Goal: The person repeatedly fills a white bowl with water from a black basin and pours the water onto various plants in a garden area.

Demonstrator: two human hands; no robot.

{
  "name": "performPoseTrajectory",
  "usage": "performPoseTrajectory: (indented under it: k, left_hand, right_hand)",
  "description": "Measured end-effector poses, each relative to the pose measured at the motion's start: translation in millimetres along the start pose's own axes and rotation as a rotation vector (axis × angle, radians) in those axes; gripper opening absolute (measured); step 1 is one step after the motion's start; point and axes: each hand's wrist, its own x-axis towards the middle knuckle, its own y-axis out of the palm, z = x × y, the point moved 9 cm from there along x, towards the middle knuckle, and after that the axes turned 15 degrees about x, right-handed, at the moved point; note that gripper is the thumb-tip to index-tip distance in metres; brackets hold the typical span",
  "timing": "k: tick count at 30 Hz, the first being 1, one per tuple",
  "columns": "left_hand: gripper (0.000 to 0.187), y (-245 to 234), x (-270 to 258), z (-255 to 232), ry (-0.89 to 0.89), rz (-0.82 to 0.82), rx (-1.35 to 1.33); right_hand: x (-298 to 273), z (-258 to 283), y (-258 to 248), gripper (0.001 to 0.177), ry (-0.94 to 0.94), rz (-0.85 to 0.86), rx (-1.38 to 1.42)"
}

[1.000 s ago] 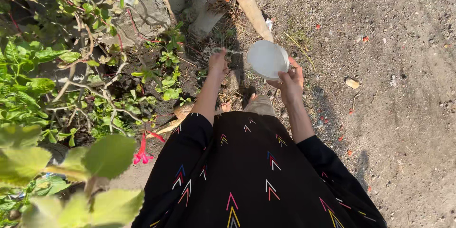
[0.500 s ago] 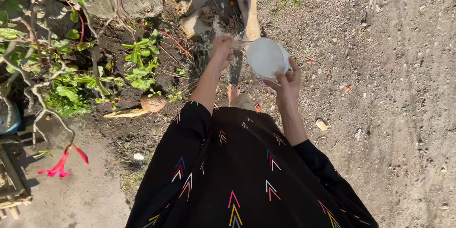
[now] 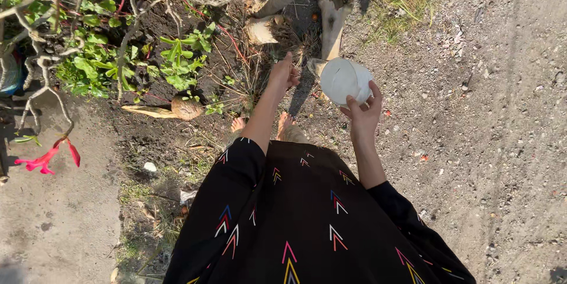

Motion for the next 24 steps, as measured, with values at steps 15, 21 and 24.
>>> performPoseTrajectory:
  k: [15, 21, 24]
  left_hand:
    - [0.018, -85, 4, 17, 0.147, -0.078, -0.417]
    - [0.035, -160, 5, 66, -0.01, -0.219, -0.404]
    - [0.033, -178, 19, 54, 0.213, -0.216, -0.514]
  right_hand:
    - [-28, -36, 107, 0.07, 0.235, 0.277, 0.124]
    - [-40, -52, 173, 0.078, 0.033, 0.307, -0.236]
    - [-43, -41, 220, 0.082, -0.341, 0.375, -0.578]
